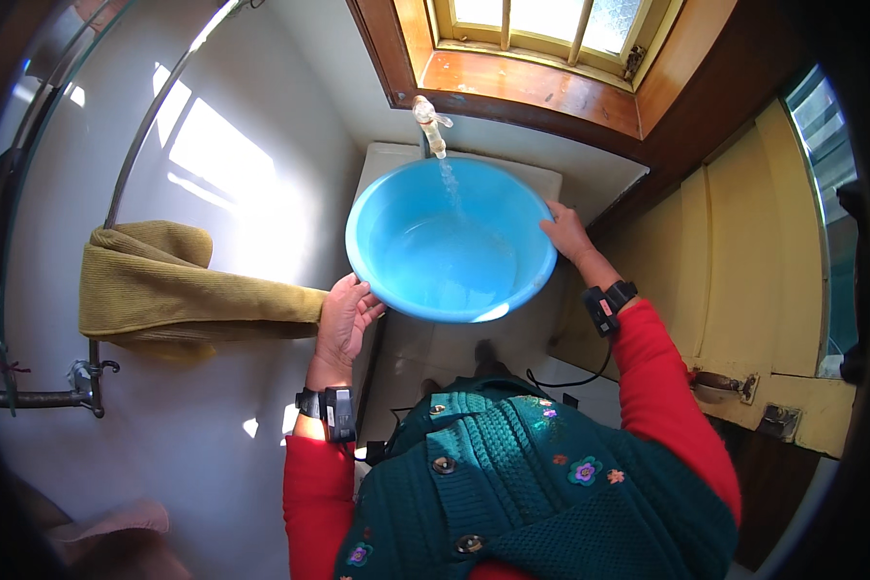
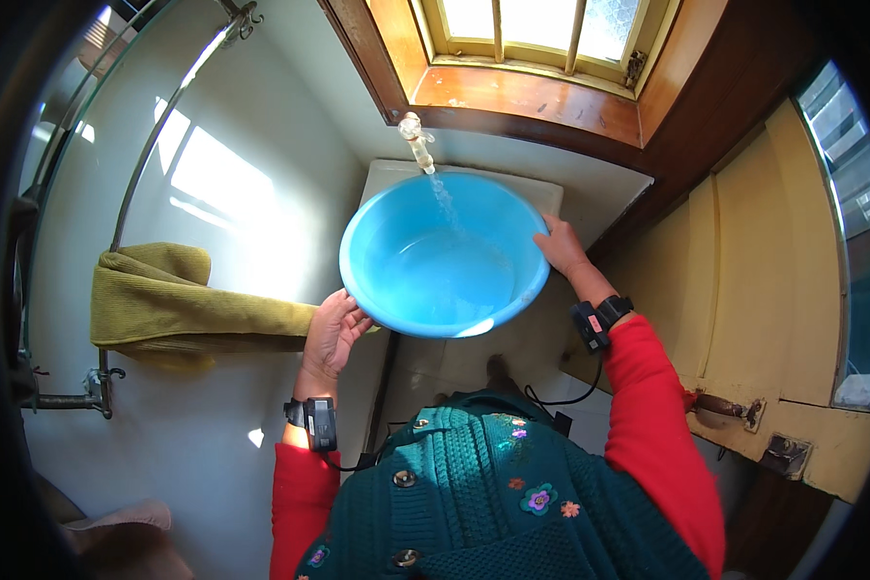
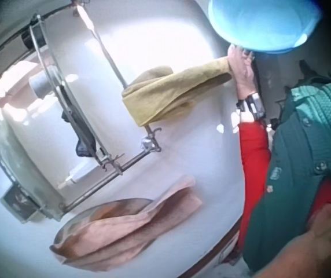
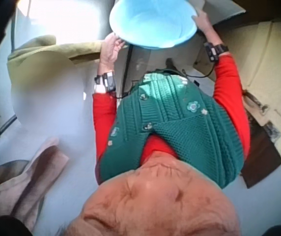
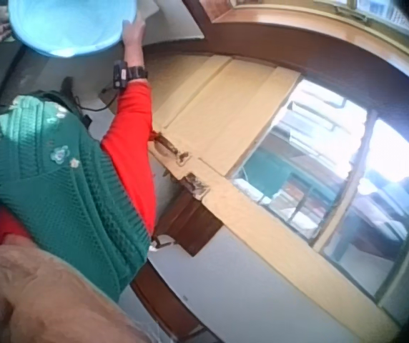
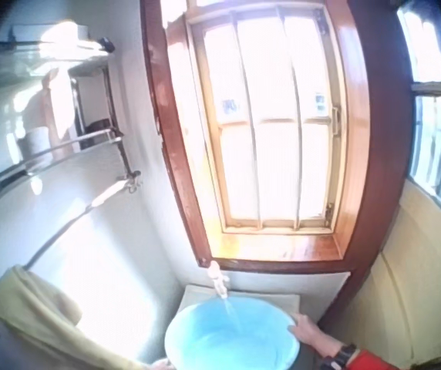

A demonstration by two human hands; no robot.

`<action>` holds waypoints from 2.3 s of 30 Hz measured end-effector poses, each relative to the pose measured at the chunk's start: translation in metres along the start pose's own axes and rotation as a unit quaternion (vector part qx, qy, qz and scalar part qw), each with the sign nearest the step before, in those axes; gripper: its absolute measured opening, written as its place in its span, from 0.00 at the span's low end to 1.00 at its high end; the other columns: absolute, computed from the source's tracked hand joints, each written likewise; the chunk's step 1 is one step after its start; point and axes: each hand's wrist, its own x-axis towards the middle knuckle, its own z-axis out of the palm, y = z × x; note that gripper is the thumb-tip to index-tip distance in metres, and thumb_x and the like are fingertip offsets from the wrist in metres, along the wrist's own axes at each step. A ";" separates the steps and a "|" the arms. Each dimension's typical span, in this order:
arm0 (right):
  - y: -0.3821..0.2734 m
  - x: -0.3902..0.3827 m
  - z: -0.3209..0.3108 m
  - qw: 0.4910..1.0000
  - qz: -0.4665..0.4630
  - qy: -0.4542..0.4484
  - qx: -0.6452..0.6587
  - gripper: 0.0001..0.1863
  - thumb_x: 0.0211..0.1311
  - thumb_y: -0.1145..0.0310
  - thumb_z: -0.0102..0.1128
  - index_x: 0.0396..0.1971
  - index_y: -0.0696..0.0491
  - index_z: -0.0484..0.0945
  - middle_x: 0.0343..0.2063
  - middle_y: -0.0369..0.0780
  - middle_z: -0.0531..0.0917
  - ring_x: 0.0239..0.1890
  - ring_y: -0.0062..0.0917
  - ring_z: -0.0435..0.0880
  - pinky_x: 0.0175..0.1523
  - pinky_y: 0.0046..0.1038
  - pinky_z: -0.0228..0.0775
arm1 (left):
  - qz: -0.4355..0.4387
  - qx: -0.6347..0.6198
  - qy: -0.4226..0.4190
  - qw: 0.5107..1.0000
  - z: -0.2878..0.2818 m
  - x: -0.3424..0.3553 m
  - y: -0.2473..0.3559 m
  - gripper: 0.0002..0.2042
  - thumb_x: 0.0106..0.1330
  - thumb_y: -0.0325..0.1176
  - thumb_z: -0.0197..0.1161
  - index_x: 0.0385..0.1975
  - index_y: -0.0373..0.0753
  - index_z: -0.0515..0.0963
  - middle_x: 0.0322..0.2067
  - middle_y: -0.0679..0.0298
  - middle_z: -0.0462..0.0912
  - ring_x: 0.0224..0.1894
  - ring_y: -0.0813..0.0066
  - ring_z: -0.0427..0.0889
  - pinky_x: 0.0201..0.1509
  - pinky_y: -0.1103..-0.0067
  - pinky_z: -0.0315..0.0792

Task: The person carries a blue basin of water from the living room to the bathroom, empties it, and refills it with clean water. They then return to the living room, place the basin on the floor, and use a dark cloth to wipe the tiled floor.

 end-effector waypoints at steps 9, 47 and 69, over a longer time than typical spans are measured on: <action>0.002 0.010 0.003 1.000 -0.006 0.018 -0.019 0.25 0.51 0.74 0.55 0.52 0.65 0.73 0.34 0.48 0.84 0.35 0.25 0.83 0.44 0.26 0.75 | 0.015 0.012 0.036 0.999 -0.008 0.011 -0.024 0.14 0.67 0.29 0.53 0.52 0.38 0.69 0.40 0.66 0.79 0.40 0.79 0.78 0.46 0.79 0.74; 0.026 0.002 0.031 0.973 0.099 0.090 0.190 0.30 0.61 0.63 0.57 0.62 0.60 0.64 0.46 0.47 0.79 0.37 0.29 0.81 0.43 0.30 0.73 | 0.015 0.044 0.098 0.994 -0.014 -0.001 -0.055 0.17 0.66 0.35 0.56 0.53 0.38 0.69 0.38 0.65 0.78 0.36 0.79 0.78 0.46 0.77 0.74; 0.070 -0.132 0.019 0.935 0.201 0.133 0.258 0.21 0.63 0.73 0.48 0.57 0.57 0.68 0.27 0.39 0.80 0.19 0.18 0.75 0.22 0.19 0.68 | 0.644 0.121 0.329 0.680 -0.046 -0.124 0.124 0.27 0.63 0.20 0.57 0.61 0.36 0.57 0.32 0.68 0.74 0.32 0.84 0.72 0.39 0.87 0.69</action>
